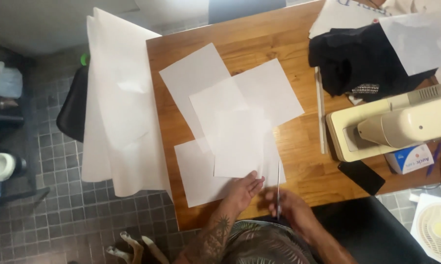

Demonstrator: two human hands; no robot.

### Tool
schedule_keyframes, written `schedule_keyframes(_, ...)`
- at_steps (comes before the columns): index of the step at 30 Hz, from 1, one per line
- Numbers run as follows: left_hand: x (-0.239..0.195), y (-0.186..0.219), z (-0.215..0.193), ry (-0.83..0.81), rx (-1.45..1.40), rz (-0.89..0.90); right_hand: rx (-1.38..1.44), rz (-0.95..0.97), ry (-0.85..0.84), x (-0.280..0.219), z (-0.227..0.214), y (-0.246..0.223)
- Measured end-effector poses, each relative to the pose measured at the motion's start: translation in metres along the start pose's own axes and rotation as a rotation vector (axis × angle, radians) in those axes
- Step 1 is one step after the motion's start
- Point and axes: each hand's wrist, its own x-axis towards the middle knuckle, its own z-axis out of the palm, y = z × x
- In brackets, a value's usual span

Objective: The person is folding and cutting white sheets of material, likely patterns or interlining, on a wooden table.

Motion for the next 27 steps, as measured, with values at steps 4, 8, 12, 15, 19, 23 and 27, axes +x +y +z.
schedule_keyframes(4, -0.006, 0.005, 0.014, 0.040, 0.018, 0.028, 0.221, -0.023, -0.306, -0.031, -0.017, 0.042)
schedule_keyframes(8, -0.008, 0.005, 0.018, 0.026, 0.018, 0.003, 0.403, -0.091, -0.435, -0.038, -0.008, 0.061)
schedule_keyframes(12, 0.003, -0.001, 0.012, -0.040, 0.062, 0.024, 0.643, -0.047, -0.401, -0.036, -0.003, 0.062)
schedule_keyframes(15, 0.005, -0.002, 0.009, -0.091, -0.030, 0.027, 0.682, -0.026, -0.351, -0.035, -0.007, 0.069)
schedule_keyframes(19, 0.012, -0.004, 0.005, -0.142, -0.072, 0.036, 0.522, -0.112, -0.320, -0.025, -0.017, 0.087)
schedule_keyframes(23, 0.007, 0.000, 0.008, -0.134, -0.063, 0.041, 0.534, -0.085, -0.374, -0.030, -0.006, 0.072)
schedule_keyframes(27, 0.005, -0.001, 0.007, -0.131, -0.083, 0.061, 0.475, -0.132, -0.377, -0.038, -0.002, 0.066)
